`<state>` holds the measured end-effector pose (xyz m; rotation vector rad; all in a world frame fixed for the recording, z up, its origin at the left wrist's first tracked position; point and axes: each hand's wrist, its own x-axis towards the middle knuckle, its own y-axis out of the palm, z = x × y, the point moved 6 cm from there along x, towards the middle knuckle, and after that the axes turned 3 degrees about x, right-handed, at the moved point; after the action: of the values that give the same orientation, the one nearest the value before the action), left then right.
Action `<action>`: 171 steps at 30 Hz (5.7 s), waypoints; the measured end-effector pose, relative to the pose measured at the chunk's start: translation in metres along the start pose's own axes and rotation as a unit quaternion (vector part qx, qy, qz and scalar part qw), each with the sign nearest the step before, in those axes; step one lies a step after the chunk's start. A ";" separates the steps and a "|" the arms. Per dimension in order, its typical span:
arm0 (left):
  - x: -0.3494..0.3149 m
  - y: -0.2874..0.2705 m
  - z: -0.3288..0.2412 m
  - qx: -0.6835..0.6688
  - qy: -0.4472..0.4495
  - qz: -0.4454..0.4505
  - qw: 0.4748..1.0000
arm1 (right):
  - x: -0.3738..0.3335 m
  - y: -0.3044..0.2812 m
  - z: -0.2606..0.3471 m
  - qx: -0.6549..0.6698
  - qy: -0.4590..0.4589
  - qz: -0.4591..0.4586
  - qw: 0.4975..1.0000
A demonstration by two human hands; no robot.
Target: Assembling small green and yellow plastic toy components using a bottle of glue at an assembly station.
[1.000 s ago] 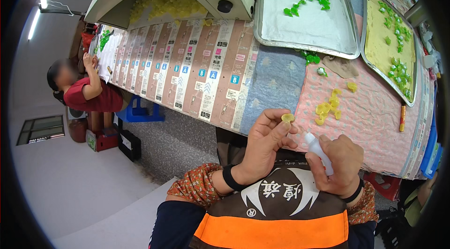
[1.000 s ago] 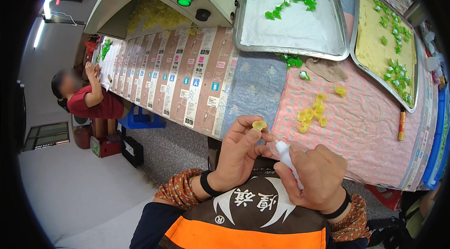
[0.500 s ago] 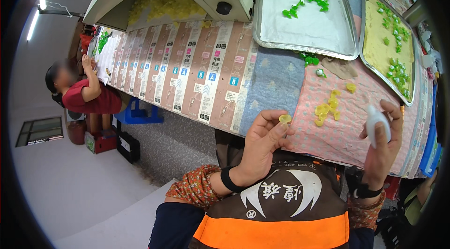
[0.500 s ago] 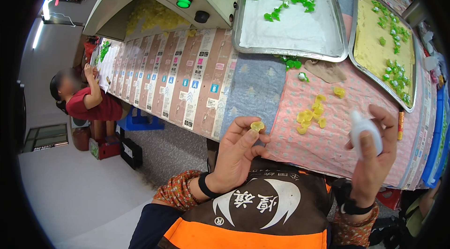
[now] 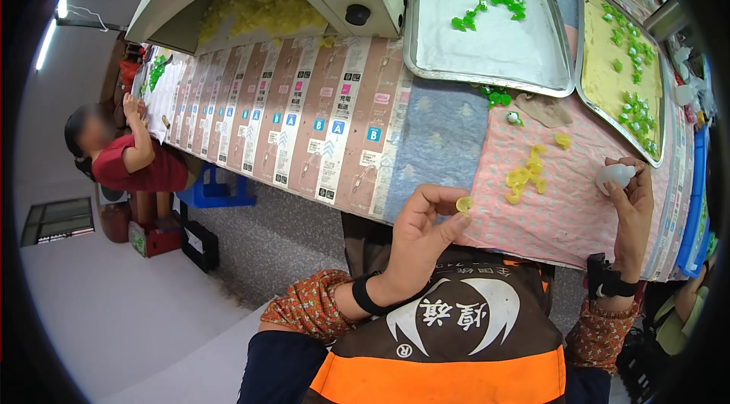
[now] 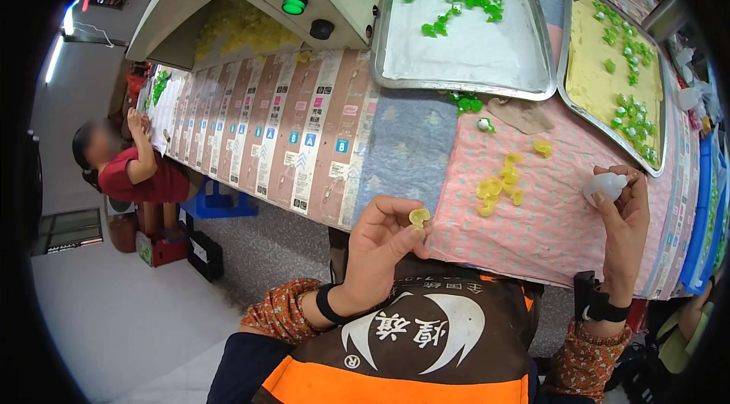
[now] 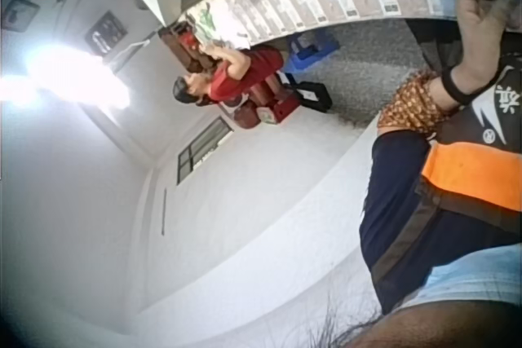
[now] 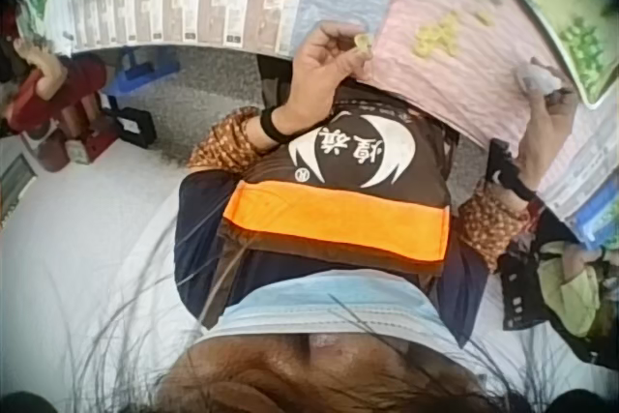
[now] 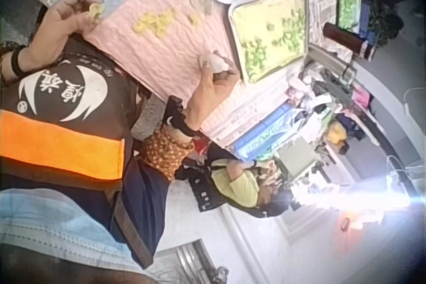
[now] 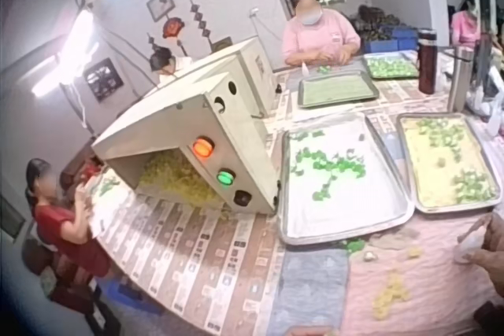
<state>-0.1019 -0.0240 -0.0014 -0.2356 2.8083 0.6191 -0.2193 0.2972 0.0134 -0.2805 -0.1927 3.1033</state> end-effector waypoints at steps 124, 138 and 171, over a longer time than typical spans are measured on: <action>-0.019 -0.048 0.013 -0.201 -0.040 0.000 0.979 | -0.065 0.236 0.048 -0.393 -0.321 0.281 0.814; -0.012 -0.028 0.007 -0.131 0.018 0.034 0.991 | -0.091 0.203 0.089 -0.134 -0.317 0.206 0.916; -0.010 -0.004 0.011 -0.077 0.029 0.101 0.991 | -0.093 0.181 0.074 -0.150 -0.344 0.193 0.906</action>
<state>-0.0893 -0.0221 -0.0096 0.0035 2.8636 0.8904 -0.1425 0.1060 0.0802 0.9072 -0.7025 3.3923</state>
